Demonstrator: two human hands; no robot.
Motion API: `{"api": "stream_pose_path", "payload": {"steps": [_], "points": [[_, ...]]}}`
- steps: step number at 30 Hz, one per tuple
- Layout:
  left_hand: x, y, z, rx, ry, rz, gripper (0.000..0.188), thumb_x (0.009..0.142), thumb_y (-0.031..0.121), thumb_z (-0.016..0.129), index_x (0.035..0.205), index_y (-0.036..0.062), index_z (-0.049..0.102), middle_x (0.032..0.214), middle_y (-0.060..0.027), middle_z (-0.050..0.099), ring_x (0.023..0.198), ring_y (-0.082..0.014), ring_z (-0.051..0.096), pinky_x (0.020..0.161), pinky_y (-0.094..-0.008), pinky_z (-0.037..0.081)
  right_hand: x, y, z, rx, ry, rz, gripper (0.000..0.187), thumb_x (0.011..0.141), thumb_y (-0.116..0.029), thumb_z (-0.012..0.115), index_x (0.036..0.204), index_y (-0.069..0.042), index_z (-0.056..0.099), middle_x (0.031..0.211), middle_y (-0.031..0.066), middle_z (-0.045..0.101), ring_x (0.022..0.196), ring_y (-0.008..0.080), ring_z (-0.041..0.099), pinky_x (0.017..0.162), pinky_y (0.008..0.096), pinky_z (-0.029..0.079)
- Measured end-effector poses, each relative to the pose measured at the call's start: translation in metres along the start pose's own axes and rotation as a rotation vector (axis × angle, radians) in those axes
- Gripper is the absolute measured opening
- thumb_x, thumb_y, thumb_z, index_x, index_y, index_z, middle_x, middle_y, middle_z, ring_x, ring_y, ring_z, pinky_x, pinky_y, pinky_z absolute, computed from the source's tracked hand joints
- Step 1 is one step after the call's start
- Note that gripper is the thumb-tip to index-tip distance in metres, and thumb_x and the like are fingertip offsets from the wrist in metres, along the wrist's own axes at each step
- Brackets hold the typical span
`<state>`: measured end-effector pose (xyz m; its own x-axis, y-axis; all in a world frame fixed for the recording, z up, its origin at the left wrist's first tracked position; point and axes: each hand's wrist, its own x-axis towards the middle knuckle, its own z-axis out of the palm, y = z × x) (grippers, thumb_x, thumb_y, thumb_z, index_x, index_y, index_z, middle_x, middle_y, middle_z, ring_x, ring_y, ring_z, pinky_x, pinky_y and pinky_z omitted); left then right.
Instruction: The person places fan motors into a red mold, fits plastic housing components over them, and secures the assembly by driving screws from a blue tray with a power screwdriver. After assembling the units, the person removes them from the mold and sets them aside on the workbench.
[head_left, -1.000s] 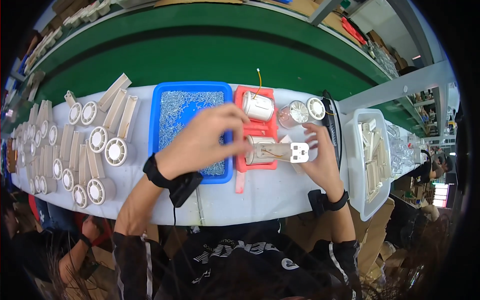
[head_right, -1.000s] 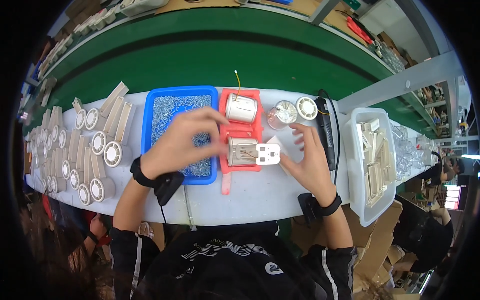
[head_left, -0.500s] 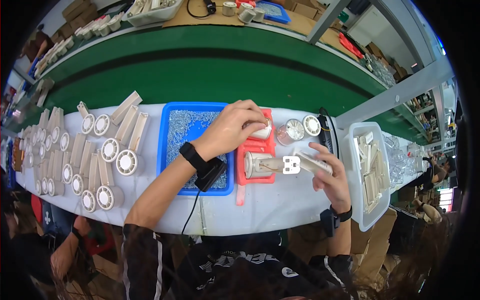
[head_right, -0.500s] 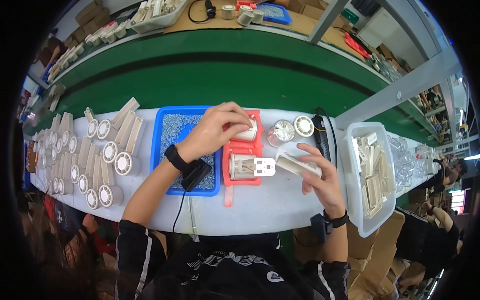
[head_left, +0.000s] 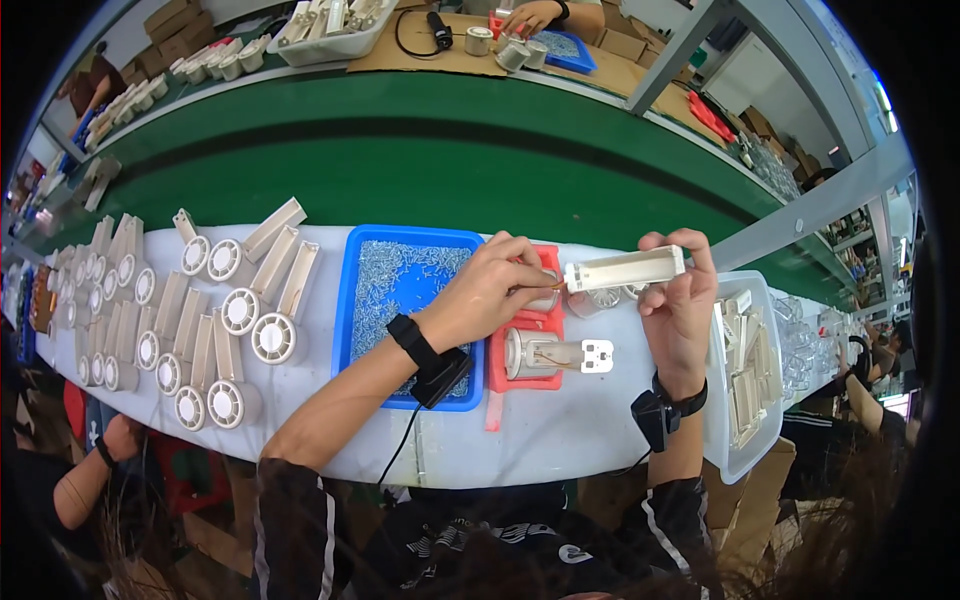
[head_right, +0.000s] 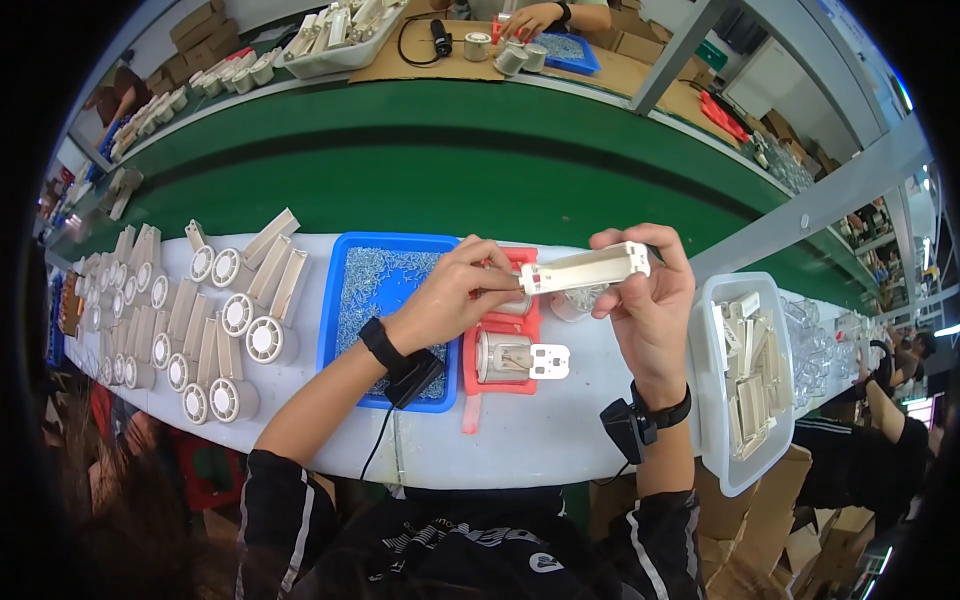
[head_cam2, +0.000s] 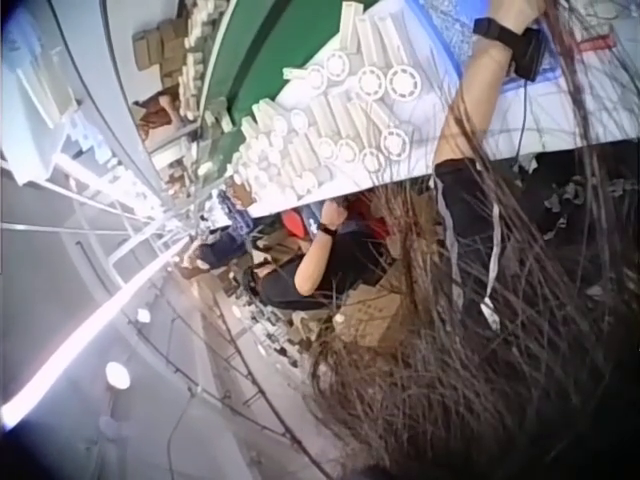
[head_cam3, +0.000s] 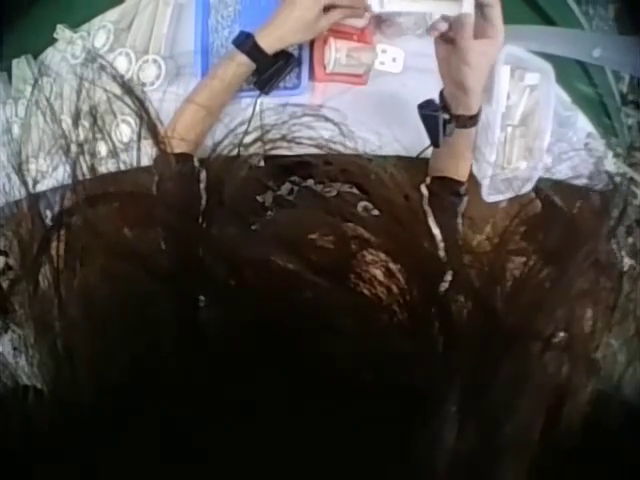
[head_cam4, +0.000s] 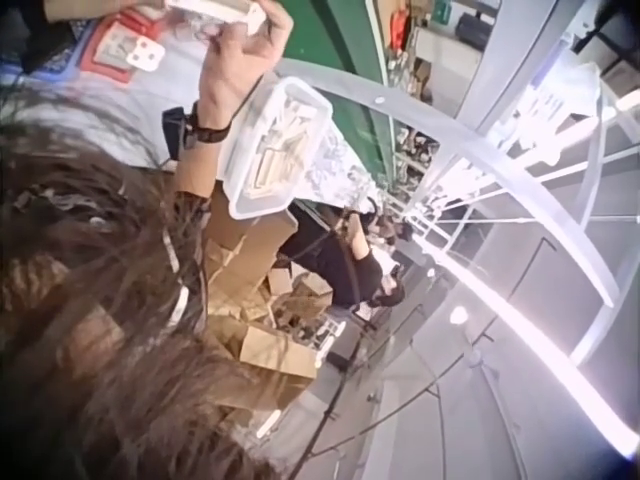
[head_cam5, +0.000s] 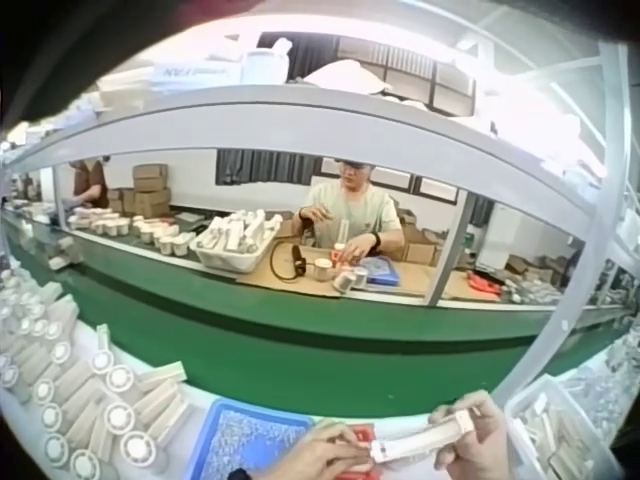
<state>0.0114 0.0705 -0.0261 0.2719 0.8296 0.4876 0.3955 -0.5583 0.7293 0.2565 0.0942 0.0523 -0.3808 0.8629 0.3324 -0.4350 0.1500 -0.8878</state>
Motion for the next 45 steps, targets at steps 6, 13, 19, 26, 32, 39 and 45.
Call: {"api": "stream_pose_path", "payload": {"steps": [6, 13, 19, 26, 32, 39, 45], "points": [[0.0, 0.001, 0.001, 0.017, 0.03, 0.053, 0.015, 0.087, 0.008, 0.078, 0.102, 0.0056, 0.082, 0.095, -0.0064, 0.064, 0.09, -0.0243, 0.056, 0.078, -0.0367, 0.05, 0.006, 0.006, -0.004, -0.095, 0.026, 0.041, 0.043, 0.098, -0.02, 0.075, 0.129, -0.001, 0.054, 0.123, 0.0235, 0.068, 0.07, 0.0126, 0.07, 0.062, 0.0223, 0.059], [-0.001, -0.005, 0.002, -0.01, 0.052, 0.063, 0.017, 0.086, 0.01, 0.077, 0.103, 0.0062, 0.079, 0.091, -0.0081, 0.062, 0.088, -0.0264, 0.056, 0.08, -0.0389, 0.05, 0.006, 0.016, 0.002, -0.223, -0.019, 0.057, 0.044, 0.098, -0.024, 0.075, 0.13, -0.003, 0.053, 0.129, 0.0203, 0.067, 0.073, 0.0065, 0.068, 0.06, 0.0192, 0.055], [0.0, -0.006, -0.016, -0.141, 0.002, -0.122, 0.025, 0.079, 0.015, 0.086, 0.086, 0.001, 0.066, 0.102, -0.0095, 0.065, 0.102, -0.0279, 0.062, 0.086, -0.0387, 0.051, 0.011, 0.046, 0.027, -0.334, 0.092, 0.076, 0.05, 0.093, -0.003, 0.074, 0.136, 0.002, 0.05, 0.13, 0.0202, 0.067, 0.084, 0.0133, 0.073, 0.064, 0.0211, 0.058], [0.002, -0.004, -0.032, 0.091, -0.304, -0.178, 0.039, 0.077, 0.025, 0.088, 0.068, 0.0049, 0.055, 0.117, -0.0122, 0.068, 0.116, -0.0288, 0.061, 0.101, -0.0417, 0.043, 0.004, 0.073, 0.006, -0.691, -0.052, 0.122, 0.051, 0.086, -0.001, 0.08, 0.131, 0.004, 0.057, 0.121, 0.0163, 0.071, 0.086, 0.0172, 0.074, 0.068, 0.0253, 0.059], [-0.004, -0.006, -0.035, 0.142, -0.279, -0.111, 0.043, 0.078, 0.028, 0.087, 0.061, 0.0059, 0.055, 0.126, -0.012, 0.068, 0.124, -0.0275, 0.057, 0.102, -0.0427, 0.04, -0.002, 0.081, 0.002, -1.01, -0.202, -0.049, 0.043, 0.085, -0.006, 0.084, 0.121, 0.004, 0.063, 0.106, 0.0121, 0.069, 0.085, 0.018, 0.072, 0.066, 0.03, 0.059], [-0.003, -0.006, -0.035, 0.13, -0.299, -0.139, 0.041, 0.079, 0.028, 0.087, 0.064, 0.0047, 0.058, 0.126, -0.0113, 0.067, 0.128, -0.0275, 0.055, 0.104, -0.0426, 0.041, 0.002, 0.07, 0.015, -1.016, -0.198, -0.155, 0.039, 0.085, -0.009, 0.084, 0.116, 0.004, 0.064, 0.098, 0.0109, 0.065, 0.079, 0.0166, 0.068, 0.06, 0.0283, 0.053], [-0.005, -0.007, -0.032, 0.129, -0.272, -0.114, 0.039, 0.078, 0.027, 0.087, 0.064, 0.0039, 0.059, 0.125, -0.0117, 0.067, 0.127, -0.0285, 0.055, 0.107, -0.0434, 0.041, 0.002, 0.072, 0.018, -1.065, -0.202, -0.161, 0.039, 0.084, -0.009, 0.085, 0.114, 0.004, 0.063, 0.091, 0.0111, 0.062, 0.07, 0.0165, 0.061, 0.057, 0.0284, 0.049]]}}
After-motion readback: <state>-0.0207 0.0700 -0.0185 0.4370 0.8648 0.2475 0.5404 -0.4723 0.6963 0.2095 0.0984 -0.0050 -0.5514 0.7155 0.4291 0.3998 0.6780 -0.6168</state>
